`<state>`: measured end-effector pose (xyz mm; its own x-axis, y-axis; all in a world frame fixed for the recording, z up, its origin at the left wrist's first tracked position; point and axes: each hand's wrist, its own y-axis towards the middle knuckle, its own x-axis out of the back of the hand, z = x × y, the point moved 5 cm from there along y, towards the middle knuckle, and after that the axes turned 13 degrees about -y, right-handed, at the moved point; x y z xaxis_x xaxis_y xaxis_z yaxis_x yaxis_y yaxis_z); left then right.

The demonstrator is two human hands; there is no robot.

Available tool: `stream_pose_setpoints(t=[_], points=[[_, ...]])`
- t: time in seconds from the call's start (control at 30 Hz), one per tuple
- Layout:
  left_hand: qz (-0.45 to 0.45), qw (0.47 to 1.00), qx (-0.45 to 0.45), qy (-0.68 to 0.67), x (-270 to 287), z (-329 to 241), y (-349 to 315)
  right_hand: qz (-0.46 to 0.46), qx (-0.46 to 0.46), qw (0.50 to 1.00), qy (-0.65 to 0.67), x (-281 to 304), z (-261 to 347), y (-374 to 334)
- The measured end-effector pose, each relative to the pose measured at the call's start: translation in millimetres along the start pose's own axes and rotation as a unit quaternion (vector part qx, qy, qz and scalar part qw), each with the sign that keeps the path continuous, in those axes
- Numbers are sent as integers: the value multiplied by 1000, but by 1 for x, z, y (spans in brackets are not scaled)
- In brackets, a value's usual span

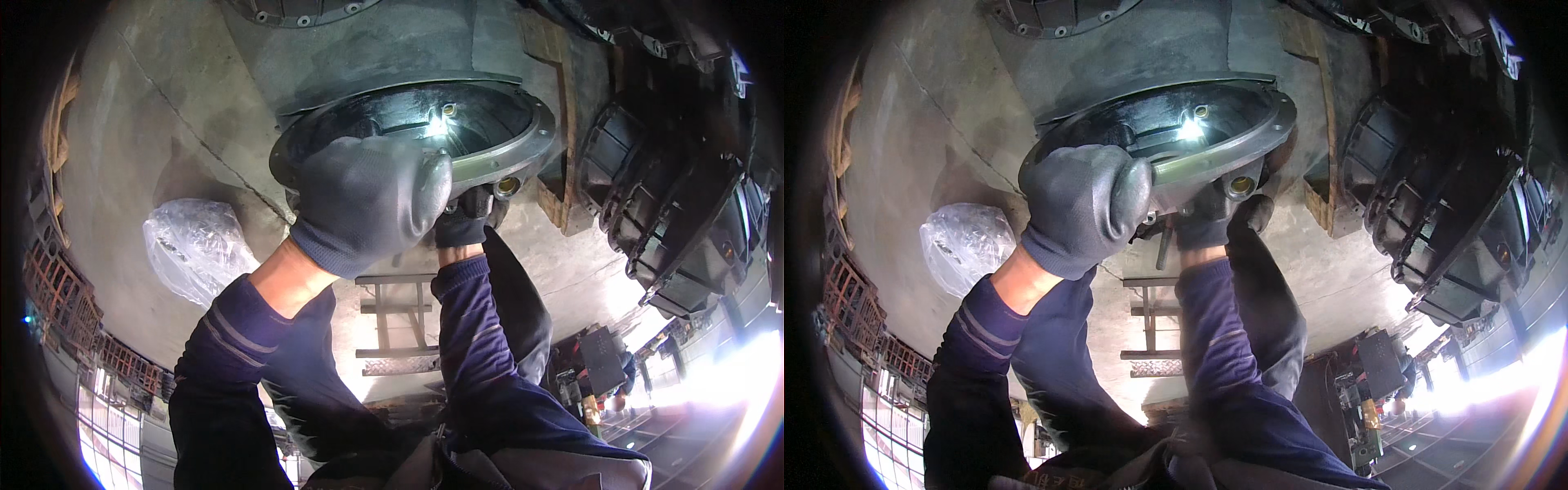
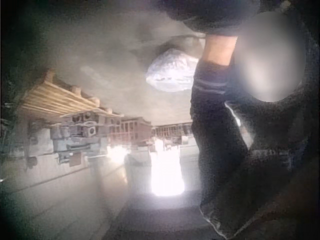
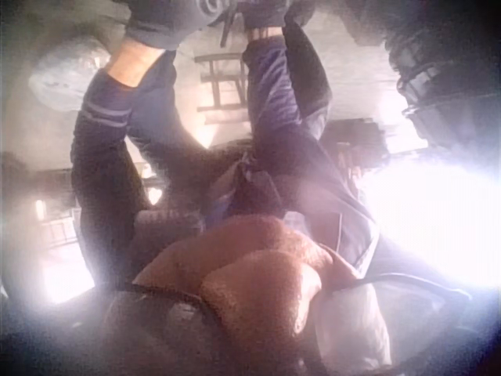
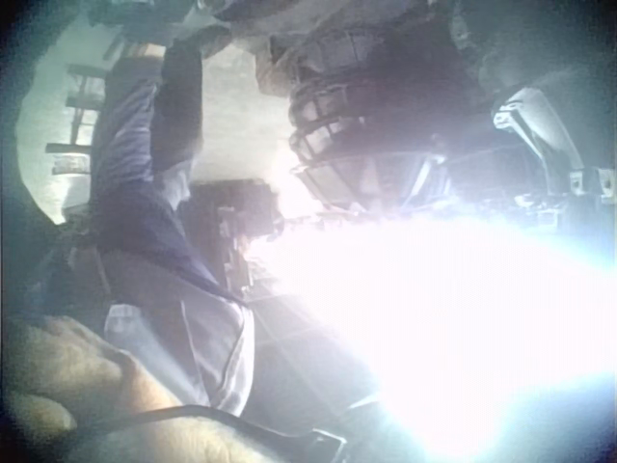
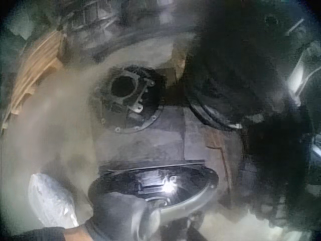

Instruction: The person repeatedly picks up metal housings, places them on a stand, and uses a hammer to tap them into place. They then remove the parts and place them on the floor among other similar components.

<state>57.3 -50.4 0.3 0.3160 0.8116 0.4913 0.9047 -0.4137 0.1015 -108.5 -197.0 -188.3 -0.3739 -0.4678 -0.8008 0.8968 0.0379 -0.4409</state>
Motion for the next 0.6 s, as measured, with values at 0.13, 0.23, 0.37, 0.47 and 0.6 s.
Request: stream_pose_setpoints(t=[0.13, 0.23, 0.37, 0.47, 0.6], points=[[6, 1000, -8, 19, -6, 1, -6, -156, 9, 847, -508, 32, -2, -3], [-3, 997, 22, 71, -6, -8, 1, -191, -51, 821, -536, 26, 2, -3], [23, 980, 161, 112, 7, -29, 12, -232, 2, 776, -586, -17, 32, -16], [85, 961, 262, 41, 25, -80, -34, -423, -182, 888, 12, -37, 20, -85], [-16, 997, 62, 33, 48, -179, -54, -370, -76, 882, -283, -104, 81, -149]])
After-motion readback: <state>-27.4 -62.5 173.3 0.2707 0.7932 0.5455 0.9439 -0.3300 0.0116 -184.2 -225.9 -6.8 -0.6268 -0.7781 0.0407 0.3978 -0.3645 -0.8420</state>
